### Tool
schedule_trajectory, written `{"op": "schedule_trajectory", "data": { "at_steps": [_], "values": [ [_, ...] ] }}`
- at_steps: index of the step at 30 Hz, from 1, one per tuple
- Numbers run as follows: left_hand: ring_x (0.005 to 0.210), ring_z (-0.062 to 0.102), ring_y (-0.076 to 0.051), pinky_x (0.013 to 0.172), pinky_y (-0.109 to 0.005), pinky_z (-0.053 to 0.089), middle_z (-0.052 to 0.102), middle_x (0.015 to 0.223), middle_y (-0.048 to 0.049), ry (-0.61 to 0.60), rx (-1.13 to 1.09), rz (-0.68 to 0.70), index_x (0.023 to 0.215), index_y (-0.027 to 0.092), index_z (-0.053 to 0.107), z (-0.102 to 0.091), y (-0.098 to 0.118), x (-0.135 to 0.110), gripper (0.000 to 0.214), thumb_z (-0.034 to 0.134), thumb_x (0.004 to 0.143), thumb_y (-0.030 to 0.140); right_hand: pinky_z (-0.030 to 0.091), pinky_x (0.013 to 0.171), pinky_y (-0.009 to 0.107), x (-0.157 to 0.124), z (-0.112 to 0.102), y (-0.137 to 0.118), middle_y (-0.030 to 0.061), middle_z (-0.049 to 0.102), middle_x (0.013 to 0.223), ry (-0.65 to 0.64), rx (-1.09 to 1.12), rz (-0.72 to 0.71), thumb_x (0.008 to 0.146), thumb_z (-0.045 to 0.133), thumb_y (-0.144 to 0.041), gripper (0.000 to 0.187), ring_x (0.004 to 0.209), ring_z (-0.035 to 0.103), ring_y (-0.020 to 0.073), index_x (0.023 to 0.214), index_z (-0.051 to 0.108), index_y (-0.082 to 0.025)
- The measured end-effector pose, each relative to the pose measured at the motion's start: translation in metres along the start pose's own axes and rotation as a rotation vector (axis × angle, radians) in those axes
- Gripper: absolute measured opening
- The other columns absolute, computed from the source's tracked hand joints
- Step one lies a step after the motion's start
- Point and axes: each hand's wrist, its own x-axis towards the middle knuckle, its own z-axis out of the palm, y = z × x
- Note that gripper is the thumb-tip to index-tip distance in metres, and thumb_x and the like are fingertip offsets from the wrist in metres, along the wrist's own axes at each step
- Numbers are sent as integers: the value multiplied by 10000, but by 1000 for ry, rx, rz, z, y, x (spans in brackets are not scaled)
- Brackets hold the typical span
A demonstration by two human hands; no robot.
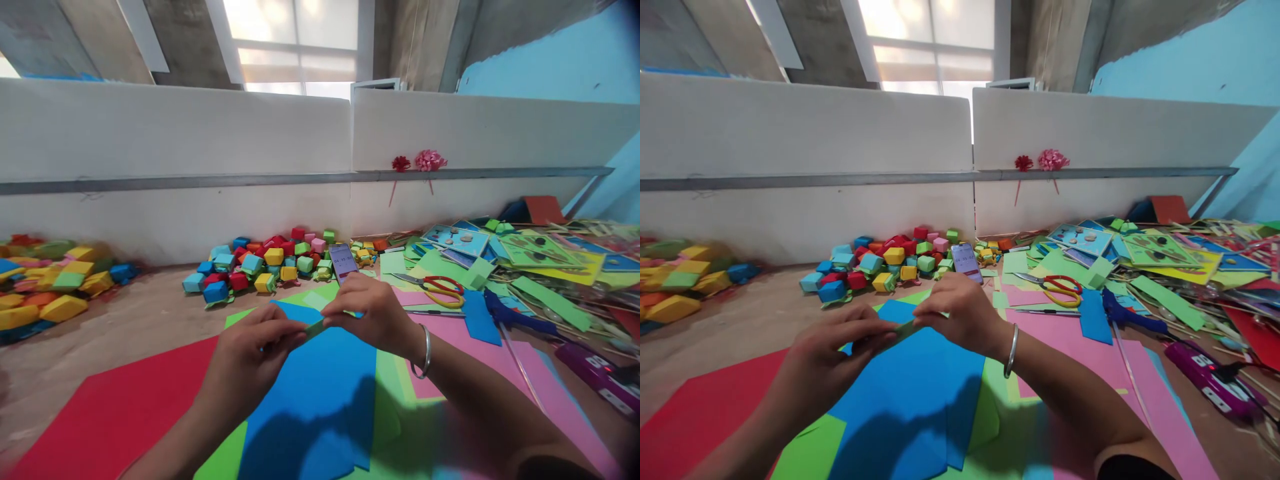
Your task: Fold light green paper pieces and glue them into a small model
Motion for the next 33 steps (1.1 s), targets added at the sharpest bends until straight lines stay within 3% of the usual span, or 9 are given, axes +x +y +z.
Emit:
{"op": "schedule_trajectory", "data": {
  "at_steps": [4,7,10,17,20,23,28,31,33],
  "values": [
    [655,606,-166,529,-224,478,655,691,-28,159,-282,-272,695,230,793,1,6,1,130,757,725,351,485,617,256,5,3,-4,27,736,805,21,354,338,718,842,-424,373,687,618,129,979,742,-177],
    [644,582,-154,543,-222,483,643,669,-18,188,-421,-373,689,224,797,10,8,-3,153,787,694,377,444,538,221,2,18,-10,6,695,679,-34,503,468,697,833,-470,332,586,573,100,758,738,-158],
    [622,569,-143,533,-220,480,640,663,-13,196,-527,-455,706,214,804,19,7,-6,193,827,653,398,434,532,216,-4,31,-16,-3,664,617,17,533,538,724,809,-441,307,557,550,95,664,723,-153],
    [660,622,-161,560,-233,512,694,760,-36,-5,-613,-481,766,193,792,18,9,-5,231,823,680,405,368,461,183,-8,33,-18,-31,534,538,-2,542,532,704,800,-463,412,518,473,78,519,611,-147],
    [748,648,-180,626,-237,537,709,798,-35,94,-568,-417,730,213,793,17,10,-7,157,833,659,346,349,444,166,-9,34,-16,-50,478,520,-128,599,518,708,793,-458,405,501,438,66,529,610,-145],
    [696,625,-158,599,-217,522,687,716,-18,176,-582,-425,656,211,778,17,7,-8,129,835,647,327,373,475,168,-8,33,-17,-55,526,547,-235,531,453,758,770,-312,257,517,470,68,600,645,-153],
    [681,623,-151,590,-210,515,696,697,-11,217,-651,-482,634,210,774,20,7,-7,139,867,589,304,409,597,217,-6,29,-23,-26,604,642,-14,253,337,817,726,-214,186,628,529,99,663,631,-169],
    [665,619,-140,580,-202,505,683,680,-3,169,-671,-496,643,212,778,23,10,-7,138,867,603,310,378,543,212,-8,31,-23,-39,527,588,77,361,399,829,699,-254,291,573,472,90,587,559,-172],
    [650,613,-135,571,-200,498,680,668,-1,138,-690,-522,639,203,771,23,12,-7,160,872,599,321,360,508,206,-9,33,-22,-48,479,570,38,464,455,824,694,-278,315,547,439,85,574,533,-175]
  ]
}}
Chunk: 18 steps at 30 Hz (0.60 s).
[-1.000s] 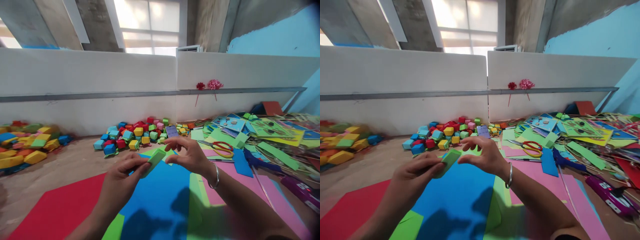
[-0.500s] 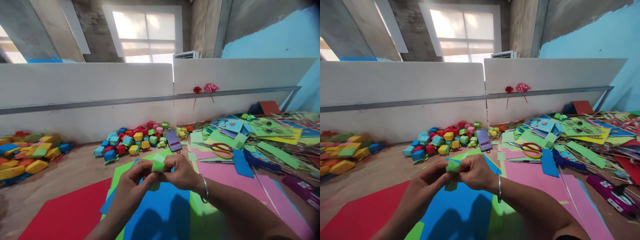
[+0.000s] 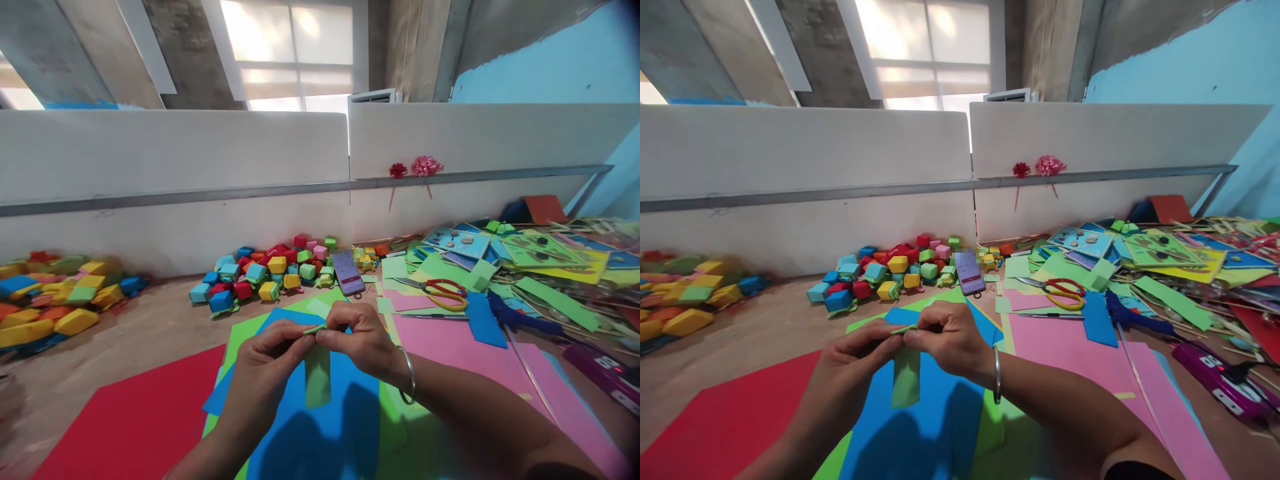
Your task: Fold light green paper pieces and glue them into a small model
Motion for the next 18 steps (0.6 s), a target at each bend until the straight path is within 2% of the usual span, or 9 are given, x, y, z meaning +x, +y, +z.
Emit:
{"op": "schedule_trajectory", "data": {
  "at_steps": [3,6,8,12,14,18],
  "values": [
    [641,607,-132,572,-204,496,698,674,-5,5,-20,-56,652,188,757,-1,1,-1,215,889,568,335,361,503,207,0,1,1,-47,462,570,-85,11,43,889,617,-300,325,541,438,86,602,520,-181],
    [636,597,-124,565,-197,484,694,675,0,9,-18,-97,695,181,743,-2,1,0,262,893,563,349,362,547,221,-1,3,1,-42,426,567,-43,-111,-44,947,535,-314,417,565,428,90,562,433,-188],
    [589,565,-108,524,-186,455,661,636,14,-41,-13,-141,722,177,727,-1,0,1,293,888,573,372,344,559,230,-1,3,1,-42,396,556,-11,-144,-65,938,539,-320,447,570,409,91,536,394,-188],
    [506,488,-85,459,-178,397,590,570,34,-134,-20,-198,747,170,697,-1,-2,5,343,842,637,461,321,560,235,2,3,5,-41,391,556,-31,-68,-1,901,553,-334,422,574,404,92,532,409,-187],
    [487,458,-77,444,-174,374,559,550,44,-98,-16,-171,732,169,684,-3,-4,8,348,827,655,477,318,554,233,3,5,8,-41,391,568,-54,-15,35,903,534,-357,408,573,394,92,550,415,-190],
    [493,438,-70,457,-172,366,530,549,60,84,-27,-65,699,175,646,-8,-9,14,340,833,646,454,310,535,223,2,14,15,-47,386,582,-109,61,131,909,495,-393,382,566,373,90,588,425,-196]
  ]
}}
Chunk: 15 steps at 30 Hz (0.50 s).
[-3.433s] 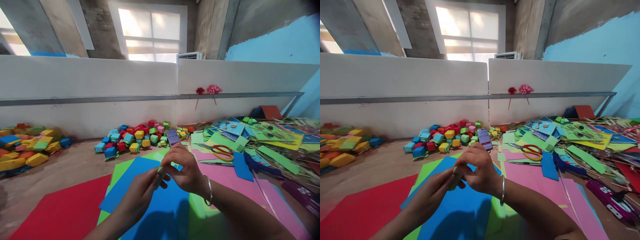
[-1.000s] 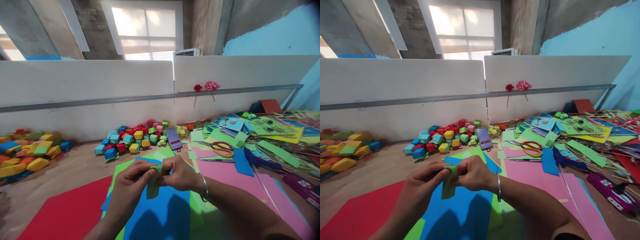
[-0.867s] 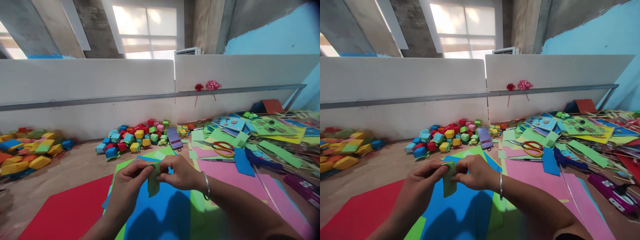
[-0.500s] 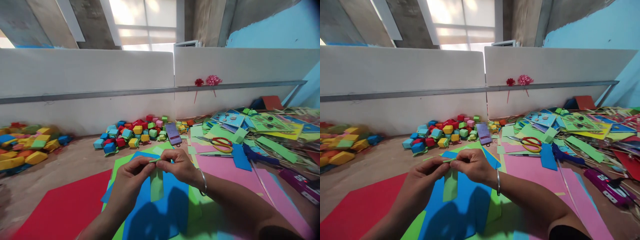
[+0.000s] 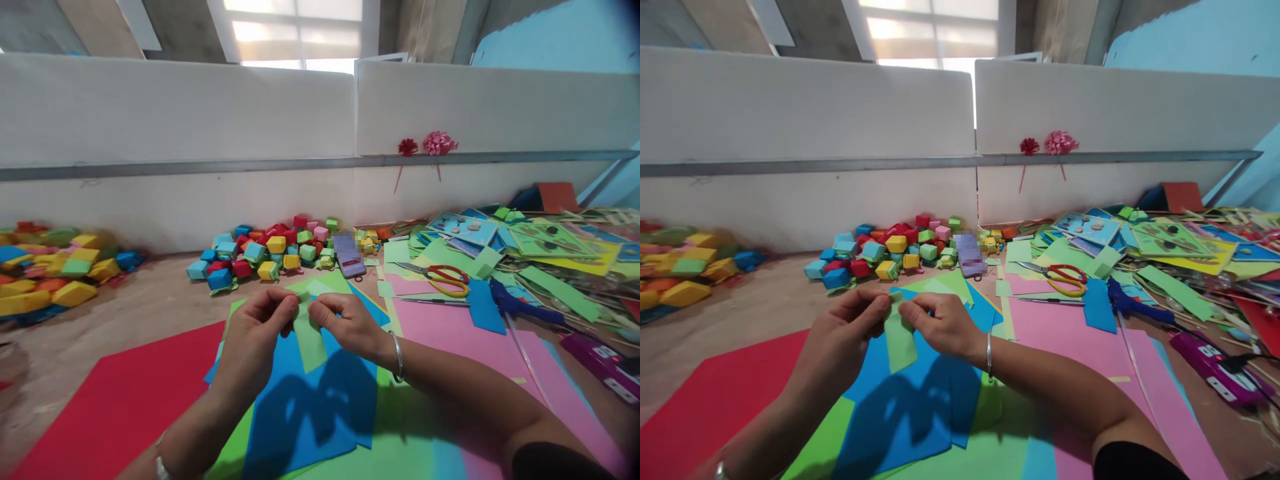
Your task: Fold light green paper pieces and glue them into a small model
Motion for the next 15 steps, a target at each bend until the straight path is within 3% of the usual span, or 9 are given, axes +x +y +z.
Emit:
{"op": "schedule_trajectory", "data": {
  "at_steps": [3,5,8,10,15],
  "values": [
    [502,448,-78,466,-188,381,536,577,62,52,-50,-45,712,180,625,0,-2,5,374,832,617,476,301,535,224,-2,6,6,-53,392,557,10,-30,76,885,518,-344,346,554,379,89,582,441,-193],
    [502,447,-82,454,-197,375,558,616,55,12,-34,-96,753,180,641,0,-2,9,395,823,602,497,296,536,227,-3,9,11,-54,416,542,33,-72,100,876,534,-319,330,544,385,89,580,462,-190],
    [490,438,-86,441,-205,345,572,583,38,-69,169,-72,720,160,690,-2,-8,19,373,816,578,481,294,546,226,-3,12,24,-54,446,543,52,-159,108,871,560,-281,307,545,404,89,588,492,-183],
    [490,454,-102,451,-217,347,561,515,22,-62,312,-12,609,151,690,-6,-19,26,340,795,578,473,303,559,223,-2,16,36,-50,478,562,55,-219,126,889,560,-270,289,559,432,93,617,526,-179],
    [458,424,-105,437,-228,336,534,494,24,78,346,71,604,167,665,-14,-62,46,369,670,655,532,344,622,229,2,18,65,-9,638,680,23,-449,164,931,526,-207,201,642,534,118,769,642,-176]
  ]
}}
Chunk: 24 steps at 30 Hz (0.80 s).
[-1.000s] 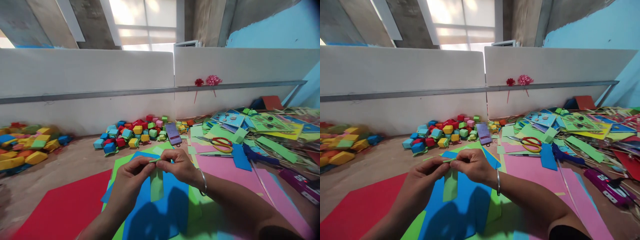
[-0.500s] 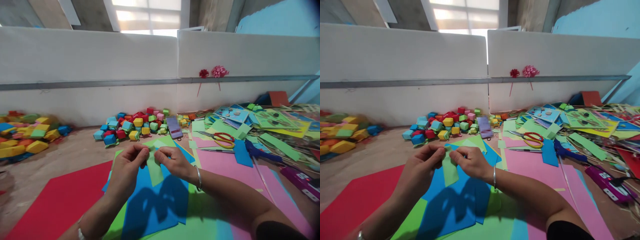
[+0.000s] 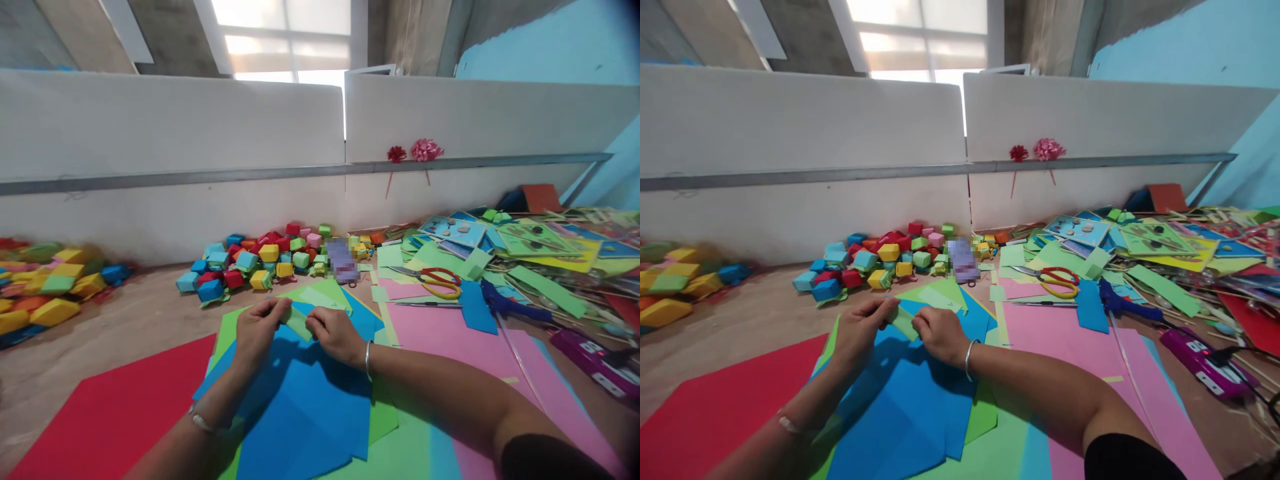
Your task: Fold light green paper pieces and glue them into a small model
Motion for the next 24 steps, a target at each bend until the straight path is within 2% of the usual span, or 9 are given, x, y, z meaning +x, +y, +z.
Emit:
{"op": "schedule_trajectory", "data": {
  "at_steps": [4,7,10,13,15,18,21,24],
  "values": [
    [423,433,-120,410,-242,343,527,479,20,-2,54,58,681,156,688,4,-29,5,418,615,713,567,350,648,241,4,0,12,18,691,724,9,-70,-15,865,600,-170,138,675,566,136,744,666,-176],
    [435,479,-146,429,-253,377,534,467,17,-17,149,143,729,166,719,1,-40,7,403,565,789,534,343,632,246,8,1,20,26,705,731,-7,-116,-22,849,613,-161,133,669,580,141,733,676,-176],
    [650,635,-213,598,-291,489,684,655,-36,25,267,266,810,198,734,-4,-45,11,313,567,813,463,343,651,260,12,4,29,50,725,801,-14,-166,-33,856,617,-166,97,731,607,161,789,686,-173],
    [893,677,-267,780,-350,521,746,932,-87,65,360,377,975,202,715,-8,-50,16,278,533,834,358,355,686,268,16,8,35,65,727,865,-13,-196,-60,880,608,-193,81,795,619,175,846,681,-179],
    [849,679,-250,789,-353,526,738,948,-85,55,403,434,1056,189,687,-9,-53,18,308,494,828,262,369,707,270,18,10,37,68,722,883,3,-202,-65,908,571,-196,111,824,621,179,865,672,-183],
    [748,659,-211,760,-331,533,719,921,-69,23,439,510,1063,174,669,-8,-55,18,367,459,763,155,401,755,275,21,12,38,79,725,965,44,-188,-54,940,504,-175,163,887,630,190,939,666,-187],
    [868,660,-234,811,-348,531,698,1005,-93,13,457,562,1045,169,674,-5,-54,17,362,462,751,149,428,812,278,21,12,38,82,723,1062,84,-157,-39,955,470,-168,208,959,637,195,1045,655,-198],
    [989,646,-263,855,-370,527,675,1082,-112,15,461,574,1070,177,678,-3,-50,15,315,473,835,218,437,846,280,20,11,39,77,723,1077,112,-129,-21,962,449,-169,235,989,639,196,1090,644,-201]
  ]
}}
